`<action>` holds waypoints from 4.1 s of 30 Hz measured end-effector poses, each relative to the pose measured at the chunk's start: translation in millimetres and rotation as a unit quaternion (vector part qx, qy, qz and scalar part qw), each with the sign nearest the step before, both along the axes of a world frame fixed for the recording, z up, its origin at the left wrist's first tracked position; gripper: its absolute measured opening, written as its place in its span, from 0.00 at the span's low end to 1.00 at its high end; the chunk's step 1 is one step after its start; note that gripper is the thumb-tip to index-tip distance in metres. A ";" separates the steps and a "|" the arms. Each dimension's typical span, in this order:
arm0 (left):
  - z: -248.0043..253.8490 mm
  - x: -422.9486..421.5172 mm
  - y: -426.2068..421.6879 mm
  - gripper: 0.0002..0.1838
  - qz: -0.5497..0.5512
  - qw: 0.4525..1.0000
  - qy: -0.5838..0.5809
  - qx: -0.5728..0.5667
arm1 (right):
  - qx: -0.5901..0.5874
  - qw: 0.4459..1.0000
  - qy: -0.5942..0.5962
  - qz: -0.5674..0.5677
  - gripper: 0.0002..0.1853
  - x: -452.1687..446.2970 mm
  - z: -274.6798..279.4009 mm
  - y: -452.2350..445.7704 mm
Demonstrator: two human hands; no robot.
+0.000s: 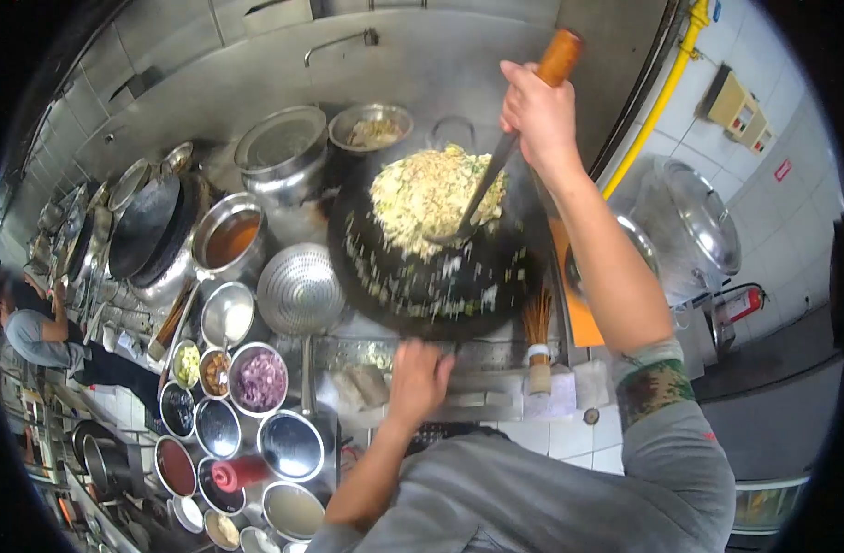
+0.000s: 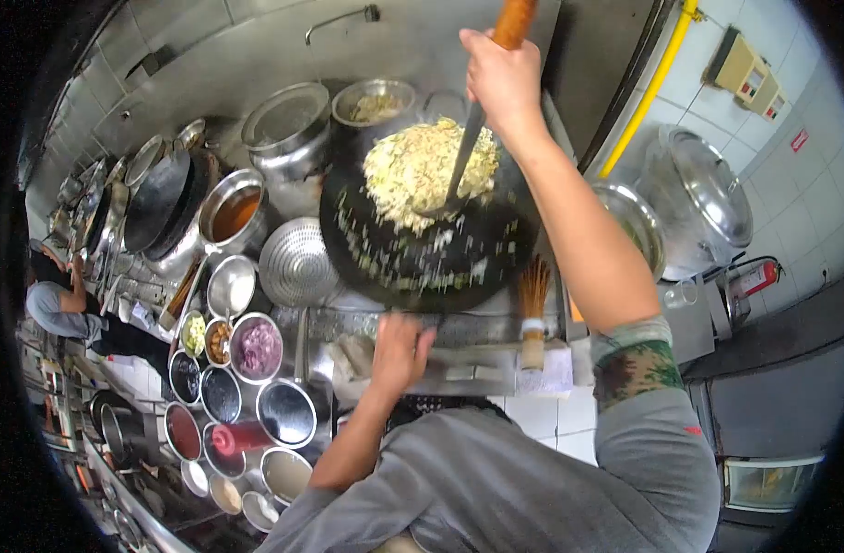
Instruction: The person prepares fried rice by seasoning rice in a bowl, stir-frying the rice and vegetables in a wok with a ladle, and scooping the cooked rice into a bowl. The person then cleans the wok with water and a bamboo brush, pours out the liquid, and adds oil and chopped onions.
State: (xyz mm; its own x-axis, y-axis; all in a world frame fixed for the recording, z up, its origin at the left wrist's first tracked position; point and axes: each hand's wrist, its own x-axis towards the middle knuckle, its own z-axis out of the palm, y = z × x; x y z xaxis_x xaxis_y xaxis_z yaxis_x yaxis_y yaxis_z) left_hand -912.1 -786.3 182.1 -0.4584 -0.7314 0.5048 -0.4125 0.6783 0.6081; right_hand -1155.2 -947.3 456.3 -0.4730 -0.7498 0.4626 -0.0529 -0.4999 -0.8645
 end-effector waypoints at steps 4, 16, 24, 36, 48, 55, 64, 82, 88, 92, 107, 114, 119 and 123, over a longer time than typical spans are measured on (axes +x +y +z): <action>54.4 0.5 -6.2 0.10 0.000 1.000 -0.002 0.010 | 0.022 0.997 -0.036 0.058 0.22 -34.3 15.0 1.2; 58.1 -23.2 -55.9 0.17 0.035 0.999 -0.032 0.004 | -0.022 0.990 -0.071 0.118 0.18 -57.7 -33.9 -25.1; 51.6 -20.9 -34.2 0.13 0.011 0.998 -0.050 0.024 | 0.057 0.970 -0.170 0.165 0.19 -69.6 -28.7 -62.9; 16.7 7.4 33.6 0.11 -0.024 0.998 -0.038 0.037 | 0.003 0.996 -0.088 0.022 0.19 -40.0 13.0 14.7; 33.9 -0.7 11.7 0.13 -0.006 1.000 0.017 0.003 | 0.027 0.997 -0.009 0.075 0.18 -14.1 8.9 -2.8; 36.6 -30.5 -60.3 0.12 0.018 1.000 -0.008 0.024 | -0.071 0.993 -0.071 0.069 0.20 -62.6 9.0 9.8; -84.9 119.3 -195.5 0.16 0.327 0.938 -0.083 0.074 | -0.065 0.986 -0.102 0.112 0.21 -64.5 -39.1 -38.8; -155.8 121.7 -279.7 0.16 0.358 0.885 -0.221 0.199 | 0.056 0.989 -0.053 0.130 0.21 -4.2 -11.4 27.2; -162.3 135.4 -289.1 0.14 0.334 0.898 -0.233 0.167 | 0.007 0.994 -0.021 0.103 0.17 -6.6 -29.5 -19.1; -77.5 117.2 -255.1 0.12 0.370 0.912 -0.060 0.165 | 0.002 0.995 -0.008 0.097 0.21 -42.4 -30.2 9.9; 54.0 -41.3 -68.0 0.15 0.037 0.992 -0.122 0.020 | 0.023 0.974 -0.214 0.064 0.20 -112.2 -52.3 -17.8; 112.0 -22.2 -7.0 0.08 -0.019 0.998 -0.022 0.051 | 0.080 0.978 -0.176 0.082 0.19 -89.8 3.8 13.5; 33.6 -32.9 -19.0 0.09 0.002 0.999 -0.022 0.027 | 0.047 0.993 -0.104 -0.016 0.15 -35.1 -14.0 8.3; 38.2 12.9 31.9 0.09 -0.043 0.998 -0.035 0.018 | -0.025 0.992 -0.119 0.046 0.19 -65.7 2.5 28.3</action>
